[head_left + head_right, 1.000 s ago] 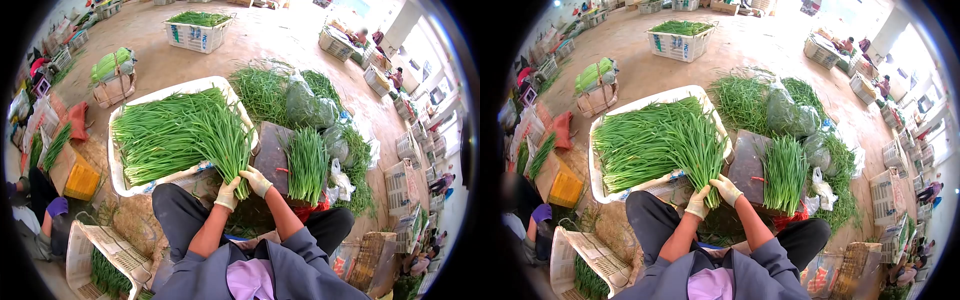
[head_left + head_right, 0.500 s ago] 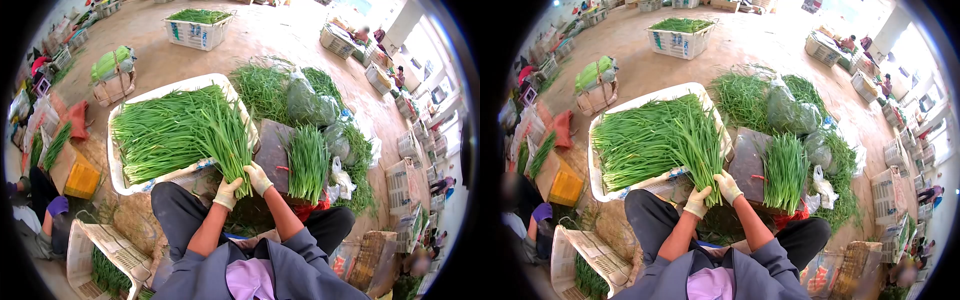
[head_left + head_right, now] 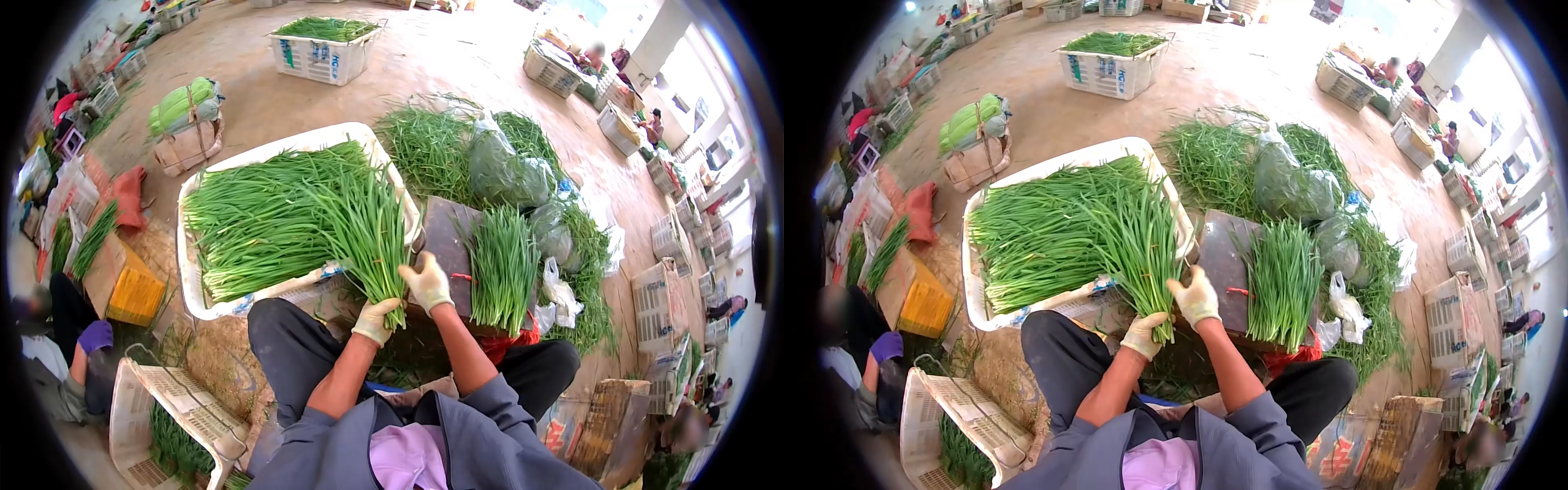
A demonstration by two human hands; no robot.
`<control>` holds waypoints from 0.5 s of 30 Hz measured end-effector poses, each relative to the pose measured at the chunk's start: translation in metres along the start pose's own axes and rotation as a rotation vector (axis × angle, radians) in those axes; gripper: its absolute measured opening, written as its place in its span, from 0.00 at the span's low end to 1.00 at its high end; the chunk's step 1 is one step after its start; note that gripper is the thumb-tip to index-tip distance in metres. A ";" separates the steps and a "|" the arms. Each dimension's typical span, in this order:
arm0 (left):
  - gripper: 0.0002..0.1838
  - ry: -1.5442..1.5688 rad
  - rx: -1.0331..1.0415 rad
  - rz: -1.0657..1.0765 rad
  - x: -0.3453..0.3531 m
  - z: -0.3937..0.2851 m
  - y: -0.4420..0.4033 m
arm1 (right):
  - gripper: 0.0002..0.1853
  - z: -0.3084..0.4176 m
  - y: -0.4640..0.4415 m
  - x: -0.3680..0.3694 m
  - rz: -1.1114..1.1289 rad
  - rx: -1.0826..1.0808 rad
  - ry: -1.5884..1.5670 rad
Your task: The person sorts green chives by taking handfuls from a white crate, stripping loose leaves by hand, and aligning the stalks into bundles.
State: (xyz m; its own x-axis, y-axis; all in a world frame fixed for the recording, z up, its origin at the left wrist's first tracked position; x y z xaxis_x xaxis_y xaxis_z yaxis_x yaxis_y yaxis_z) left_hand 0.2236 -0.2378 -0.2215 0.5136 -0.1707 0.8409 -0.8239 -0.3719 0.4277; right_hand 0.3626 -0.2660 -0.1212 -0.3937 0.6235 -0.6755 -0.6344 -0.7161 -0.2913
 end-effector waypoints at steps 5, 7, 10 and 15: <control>0.19 0.037 0.007 -0.031 0.004 0.001 0.000 | 0.19 0.035 -0.020 0.020 0.135 -0.138 -0.093; 0.19 0.005 -0.004 -0.039 0.004 0.001 0.000 | 0.18 0.035 -0.031 0.031 0.184 -0.123 -0.023; 0.20 -0.039 -0.029 -0.046 0.003 -0.002 0.005 | 0.16 0.017 -0.043 0.047 0.250 -0.078 -0.283; 0.22 -0.019 -0.022 0.002 0.007 -0.003 0.006 | 0.11 0.010 -0.025 0.030 0.228 0.291 -0.755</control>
State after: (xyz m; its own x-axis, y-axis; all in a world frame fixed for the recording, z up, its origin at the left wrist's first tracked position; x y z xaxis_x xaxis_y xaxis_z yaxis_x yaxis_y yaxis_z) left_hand 0.2214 -0.2382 -0.2117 0.5160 -0.1891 0.8355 -0.8301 -0.3511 0.4332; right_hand 0.3605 -0.2261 -0.1273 -0.8070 0.5897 -0.0322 -0.5906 -0.8052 0.0540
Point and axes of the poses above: each hand's wrist, its own y-axis away from the middle knuckle, its own x-axis out of the palm, z = x × y, the point moved 7 cm from there along -y, towards the middle knuckle, and after that the axes turned 12 degrees about -x, right-handed, at the moved point
